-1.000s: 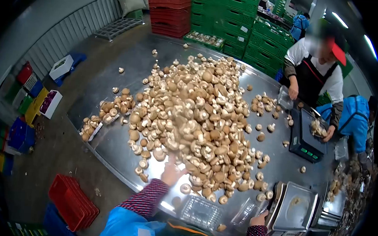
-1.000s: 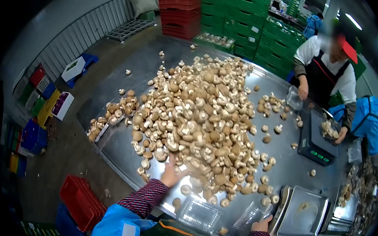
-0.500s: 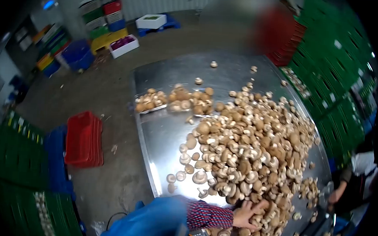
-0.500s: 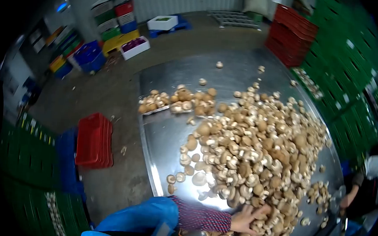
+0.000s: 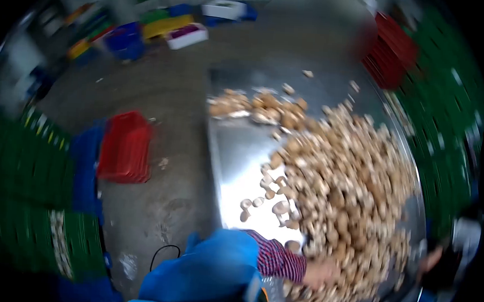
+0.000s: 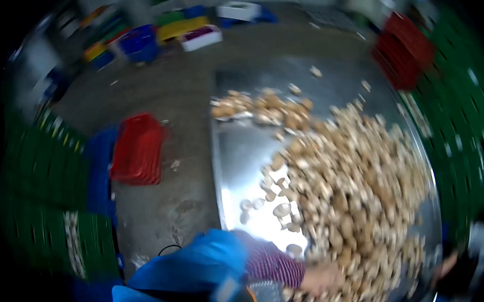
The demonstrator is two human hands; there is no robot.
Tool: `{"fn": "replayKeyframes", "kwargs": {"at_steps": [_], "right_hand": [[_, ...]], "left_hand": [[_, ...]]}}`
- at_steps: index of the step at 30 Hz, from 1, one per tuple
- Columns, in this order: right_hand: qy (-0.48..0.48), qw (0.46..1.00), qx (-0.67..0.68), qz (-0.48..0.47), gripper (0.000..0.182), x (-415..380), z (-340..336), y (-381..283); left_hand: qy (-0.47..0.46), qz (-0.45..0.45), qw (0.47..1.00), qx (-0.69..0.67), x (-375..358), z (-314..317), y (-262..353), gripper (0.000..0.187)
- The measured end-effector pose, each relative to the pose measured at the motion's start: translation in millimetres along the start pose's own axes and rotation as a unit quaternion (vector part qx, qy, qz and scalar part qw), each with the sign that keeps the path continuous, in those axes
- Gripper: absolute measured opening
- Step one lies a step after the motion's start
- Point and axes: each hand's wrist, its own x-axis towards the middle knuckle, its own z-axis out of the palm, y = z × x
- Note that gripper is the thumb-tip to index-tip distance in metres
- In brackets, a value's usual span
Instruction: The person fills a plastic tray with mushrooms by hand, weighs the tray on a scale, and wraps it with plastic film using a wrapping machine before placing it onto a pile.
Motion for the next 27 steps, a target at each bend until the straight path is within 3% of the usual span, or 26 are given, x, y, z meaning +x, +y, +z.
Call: {"fn": "replayKeyframes", "kwargs": {"at_steps": [5,7,8,9,10,12,14,16,18,22,25,26,27], "right_hand": [[0.014,0.988,0.132,-0.082,0.043,-49,-72,14],[-0.003,0.976,0.197,-0.088,0.043,-45,-95,32],[0.04,0.962,0.265,-0.047,0.04,-41,-103,37],[0.015,0.956,0.287,-0.058,0.041,-69,-77,18],[0.109,0.959,0.249,-0.081,0.039,-97,-54,-3],[0.123,0.948,0.286,-0.071,0.038,-116,-72,-16],[0.139,0.96,0.205,-0.127,0.037,-151,-83,-40],[0.121,0.927,0.295,-0.195,0.038,-176,-97,-61],[0.147,0.907,0.348,-0.185,0.036,-188,-141,-73],[0.261,0.827,0.421,-0.266,0.04,-189,-215,-80],[0.246,0.84,0.43,-0.222,0.033,-197,-245,-88],[0.244,0.829,0.43,-0.26,0.032,-205,-241,-90],[0.246,0.83,0.433,-0.253,0.036,-211,-241,-93]], "left_hand": [[0.045,-0.113,0.989,0.085,-39,-66,3,0.046],[0.045,-0.144,0.982,0.109,-41,-85,-8,0.041],[0.045,-0.155,0.98,0.113,-42,-89,-10,0.038],[0.044,-0.163,0.98,0.109,-42,-94,-11,0.036],[0.049,-0.174,0.977,0.109,-37,-92,-9,0.034],[0.056,-0.191,0.976,0.09,-32,-88,-15,0.029],[0.067,-0.174,0.981,0.045,-29,-86,-29,0.024],[0.116,-0.209,0.971,-0.005,-24,-75,-28,0.02],[0.11,-0.204,0.972,0.046,-15,-66,-15,0.022],[0.101,-0.213,0.97,0.057,-1,-26,-22,0.023],[0.093,-0.223,0.967,0.086,7,-11,-3,0.026],[0.086,-0.224,0.967,0.081,6,-8,-6,0.028],[0.072,-0.198,0.966,0.152,6,-7,-7,0.029]]}}
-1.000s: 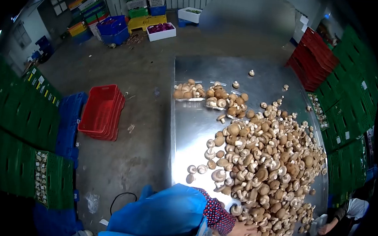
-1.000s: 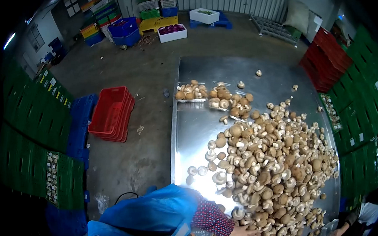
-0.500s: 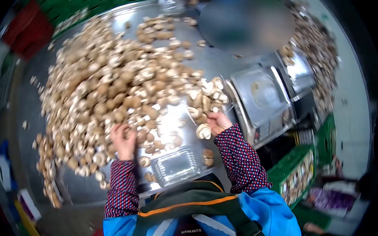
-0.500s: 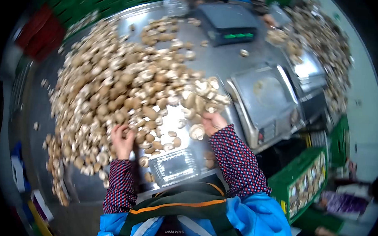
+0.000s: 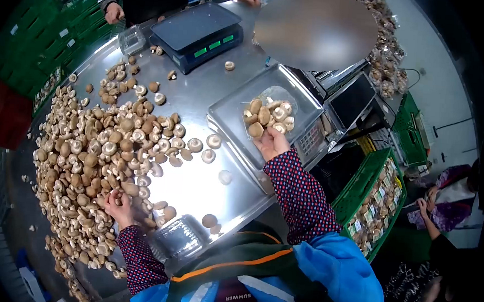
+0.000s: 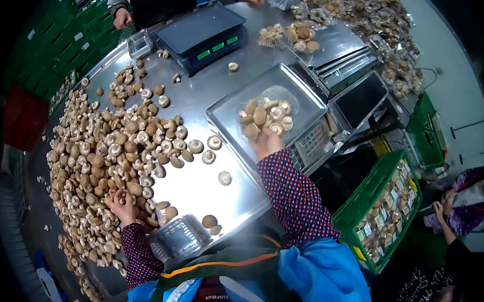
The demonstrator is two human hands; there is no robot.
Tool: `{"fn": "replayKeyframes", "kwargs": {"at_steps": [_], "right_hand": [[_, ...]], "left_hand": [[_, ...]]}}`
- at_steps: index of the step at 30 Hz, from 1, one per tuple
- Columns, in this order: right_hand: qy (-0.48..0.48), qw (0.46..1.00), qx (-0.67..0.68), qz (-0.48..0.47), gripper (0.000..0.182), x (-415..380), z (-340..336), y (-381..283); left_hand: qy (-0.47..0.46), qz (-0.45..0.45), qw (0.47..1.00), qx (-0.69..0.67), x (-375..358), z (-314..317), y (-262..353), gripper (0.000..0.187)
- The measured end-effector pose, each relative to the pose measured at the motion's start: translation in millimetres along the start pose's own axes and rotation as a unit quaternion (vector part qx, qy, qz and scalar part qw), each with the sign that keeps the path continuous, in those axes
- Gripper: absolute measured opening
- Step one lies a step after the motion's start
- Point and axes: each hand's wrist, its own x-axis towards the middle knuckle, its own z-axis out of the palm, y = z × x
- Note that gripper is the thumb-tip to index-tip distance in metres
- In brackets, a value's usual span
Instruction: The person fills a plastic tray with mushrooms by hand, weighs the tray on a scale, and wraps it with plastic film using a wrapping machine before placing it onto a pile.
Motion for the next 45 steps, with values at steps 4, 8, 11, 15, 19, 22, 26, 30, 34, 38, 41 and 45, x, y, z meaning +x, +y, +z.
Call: {"fn": "replayKeyframes", "kwargs": {"at_steps": [4,8,11,15,19,22,26,30,34,38,41,45], "right_hand": [[0.036,0.991,-0.013,0.13,0.061,-41,-17,-18],[-0.171,0.957,-0.097,0.211,0.027,-86,-91,-25],[-0.128,0.912,-0.267,0.286,0.028,-91,-152,-36],[-0.004,0.966,-0.199,0.167,0.013,-89,-151,-69],[-0.018,0.995,-0.079,-0.058,0.018,-49,-131,-118],[-0.037,0.989,-0.03,-0.14,0.016,-36,-104,-150],[-0.067,0.98,-0.06,-0.18,0.017,-33,-73,-171],[-0.076,0.98,-0.072,-0.169,0.017,-30,-63,-161],[-0.076,0.985,-0.077,-0.131,0.017,-29,-64,-143],[-0.044,0.985,-0.093,-0.14,0.018,-28,-81,-142],[-0.011,0.986,-0.086,-0.142,0.019,-26,-106,-148],[0.016,0.99,-0.071,-0.118,0.018,-21,-143,-156]], "left_hand": [[-0.025,-0.1,0.994,-0.023,-8,-6,20,0.034],[0.164,-0.138,0.973,-0.089,-27,-10,0,0.039],[0.213,-0.204,0.904,-0.311,-46,-19,112,0.038],[0.1,-0.326,0.784,-0.519,-39,-15,117,0.032],[-0.014,-0.313,0.765,-0.563,-29,27,177,0.029],[-0.094,-0.279,0.753,-0.589,-38,47,253,0.038],[-0.249,-0.069,0.828,-0.498,-57,62,315,0.028],[-0.218,0.336,0.863,-0.306,-83,99,370,0.023],[-0.247,0.512,0.776,-0.275,-85,147,397,0.028],[-0.266,0.576,0.767,-0.097,-80,141,395,0.024],[-0.138,0.47,0.868,-0.085,-75,110,359,0.024],[-0.178,0.166,0.97,-0.026,-90,100,249,0.033]]}}
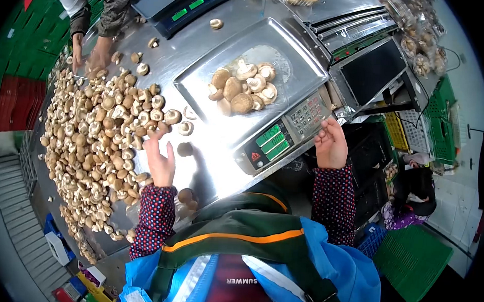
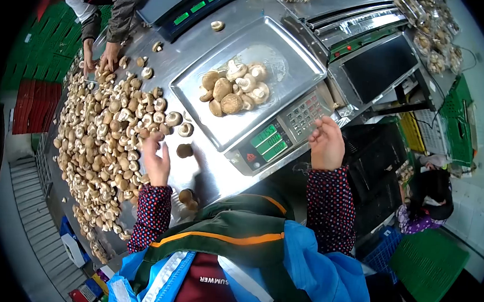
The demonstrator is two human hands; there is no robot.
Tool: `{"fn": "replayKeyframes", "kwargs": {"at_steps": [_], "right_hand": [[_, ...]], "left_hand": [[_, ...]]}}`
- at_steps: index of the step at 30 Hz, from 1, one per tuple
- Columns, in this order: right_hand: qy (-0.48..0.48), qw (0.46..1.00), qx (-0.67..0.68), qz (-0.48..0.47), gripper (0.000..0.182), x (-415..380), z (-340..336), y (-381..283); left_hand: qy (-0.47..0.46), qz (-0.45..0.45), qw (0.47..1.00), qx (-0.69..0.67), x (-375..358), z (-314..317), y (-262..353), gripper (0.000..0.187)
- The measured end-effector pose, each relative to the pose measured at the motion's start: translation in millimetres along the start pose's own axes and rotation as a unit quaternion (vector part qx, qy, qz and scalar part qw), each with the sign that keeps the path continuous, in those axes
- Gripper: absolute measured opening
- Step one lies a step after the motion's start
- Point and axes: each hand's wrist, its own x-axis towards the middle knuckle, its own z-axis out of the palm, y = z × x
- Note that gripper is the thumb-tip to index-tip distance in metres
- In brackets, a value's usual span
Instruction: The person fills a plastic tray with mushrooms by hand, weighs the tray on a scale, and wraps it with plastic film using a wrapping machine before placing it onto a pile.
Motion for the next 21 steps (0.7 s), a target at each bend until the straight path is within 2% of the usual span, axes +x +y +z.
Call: {"fn": "replayKeyframes", "kwargs": {"at_steps": [1,2,4,7,8,10,12,14,17,20,21], "right_hand": [[0.004,1.0,0.007,0.003,0.018,1,0,0],[0.009,1.0,0.013,0.005,0.019,3,0,-1],[0.006,1.0,0.014,0.003,0.019,4,7,-5],[-0.029,0.999,-0.003,-0.021,0.016,-2,35,-17],[-0.035,0.999,-0.009,-0.036,0.016,-10,44,-20],[-0.08,0.994,-0.023,-0.07,0.015,-28,40,-22],[-0.051,0.992,-0.07,-0.087,0.014,-46,16,-12],[0.014,0.99,-0.132,-0.052,0.016,-66,-20,10],[0.127,0.979,-0.138,0.076,0.017,-102,-81,58],[0.213,0.947,-0.121,0.209,0.019,-153,-90,78],[0.242,0.946,-0.077,0.203,0.02,-163,-99,81]], "left_hand": [[-0.075,-0.015,0.997,0.014,-19,8,-10,0.041],[-0.087,0.037,0.995,0.019,-36,20,-16,0.045],[-0.144,0.05,0.982,0.109,-55,34,-10,0.05],[-0.12,0.048,0.985,0.111,-54,49,-36,0.052],[-0.118,0.025,0.989,0.088,-49,50,-42,0.044],[-0.095,0.025,0.993,0.059,-39,50,-51,0.037],[-0.086,0.02,0.996,0.031,-34,45,-54,0.032],[-0.088,0.003,0.996,0.024,-35,43,-49,0.032],[-0.114,0.013,0.992,0.046,-39,49,-55,0.036],[-0.12,0.036,0.989,0.077,-37,53,-51,0.046],[-0.057,0.039,0.998,0.006,-36,54,-60,0.047]]}}
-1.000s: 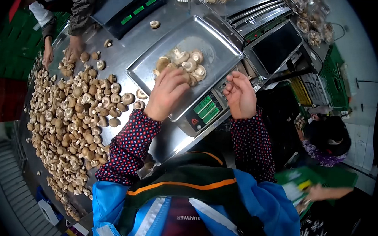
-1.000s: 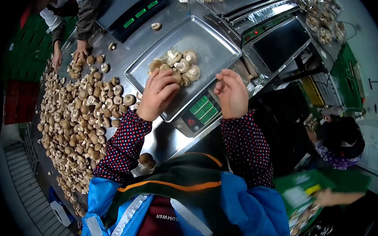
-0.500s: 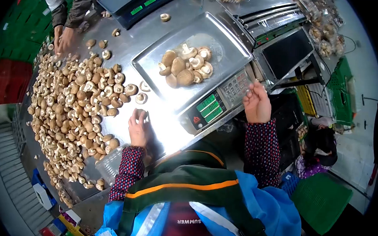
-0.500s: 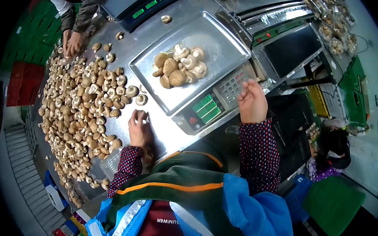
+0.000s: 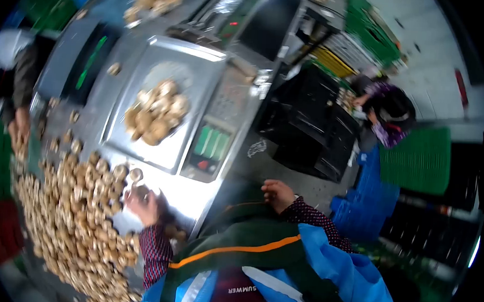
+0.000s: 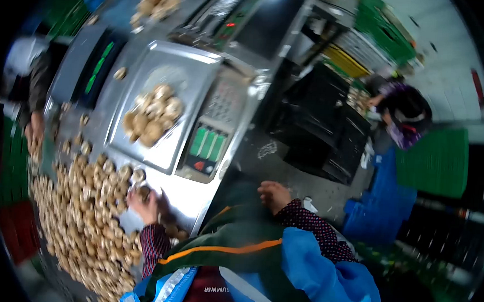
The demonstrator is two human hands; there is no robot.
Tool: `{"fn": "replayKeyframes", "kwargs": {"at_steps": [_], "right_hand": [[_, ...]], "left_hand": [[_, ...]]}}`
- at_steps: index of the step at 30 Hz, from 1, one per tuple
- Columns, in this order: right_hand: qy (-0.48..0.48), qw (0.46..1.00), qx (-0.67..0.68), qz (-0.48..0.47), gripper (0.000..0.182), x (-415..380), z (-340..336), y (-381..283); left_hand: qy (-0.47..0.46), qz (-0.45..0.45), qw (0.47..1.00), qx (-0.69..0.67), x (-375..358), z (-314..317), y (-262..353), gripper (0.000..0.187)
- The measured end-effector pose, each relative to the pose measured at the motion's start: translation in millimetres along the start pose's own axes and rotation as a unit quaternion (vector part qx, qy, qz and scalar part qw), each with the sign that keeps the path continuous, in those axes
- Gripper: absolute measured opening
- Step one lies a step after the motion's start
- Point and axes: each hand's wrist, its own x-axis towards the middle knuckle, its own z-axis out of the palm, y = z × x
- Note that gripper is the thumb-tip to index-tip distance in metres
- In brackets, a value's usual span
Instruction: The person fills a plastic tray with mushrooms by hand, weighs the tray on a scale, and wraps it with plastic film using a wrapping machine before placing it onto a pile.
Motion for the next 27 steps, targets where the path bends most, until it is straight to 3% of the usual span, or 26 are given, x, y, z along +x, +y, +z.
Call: {"fn": "replayKeyframes", "kwargs": {"at_steps": [1,3,5,6,8,9,10,11,13,14,17,19,21,22,25,27], "right_hand": [[0.016,0.999,0.044,0.009,0.02,6,-14,7],[0.077,0.986,0.143,0.028,0.024,33,-53,16],[0.165,0.951,0.258,0.045,0.032,83,-123,32],[0.181,0.972,0.147,0.001,0.039,130,-183,59],[0.267,0.948,0.172,0.0,0.049,159,-236,69],[0.329,0.892,0.306,0.045,0.051,151,-245,50],[0.379,0.813,0.432,0.091,0.054,148,-255,33],[0.363,0.804,0.463,0.084,0.058,156,-267,25],[0.29,0.814,0.5,0.051,0.07,176,-294,22],[0.23,0.831,0.506,0.026,0.078,189,-311,24],[0.301,0.744,0.585,0.12,0.084,242,-342,-1],[0.277,0.746,0.594,0.119,0.088,253,-355,-19],[0.224,0.767,0.593,0.099,0.091,269,-373,-19],[0.22,0.755,0.607,0.117,0.086,287,-380,-10],[0.136,0.704,0.692,-0.085,0.07,294,-367,-25],[0.155,0.713,0.681,-0.057,0.061,298,-370,-17]], "left_hand": [[0.065,-0.004,0.995,-0.071,-2,2,-7,0.049],[0.146,0.038,0.988,-0.029,-4,-28,22,0.047],[0.118,0.082,0.988,-0.056,-13,-51,68,0.042],[0.086,0.132,0.982,-0.108,-19,-49,104,0.04],[-0.011,0.214,0.954,-0.207,-38,-22,169,0.037],[-0.077,0.246,0.933,-0.25,-47,-1,200,0.035],[-0.162,0.2,0.929,-0.267,-59,24,230,0.035],[-0.245,0.152,0.916,-0.277,-70,51,257,0.035],[-0.36,0.171,0.874,-0.277,-84,102,310,0.033],[-0.378,0.241,0.859,-0.249,-88,124,347,0.032],[-0.524,0.237,0.792,-0.205,-109,202,421,0.034],[-0.572,0.26,0.752,-0.201,-126,269,463,0.036],[-0.593,0.333,0.709,-0.188,-140,347,492,0.043],[-0.597,0.318,0.714,-0.18,-150,385,504,0.047],[-0.573,0.305,0.741,-0.171,-186,492,540,0.059],[-0.551,0.304,0.766,-0.131,-210,560,544,0.065]]}}
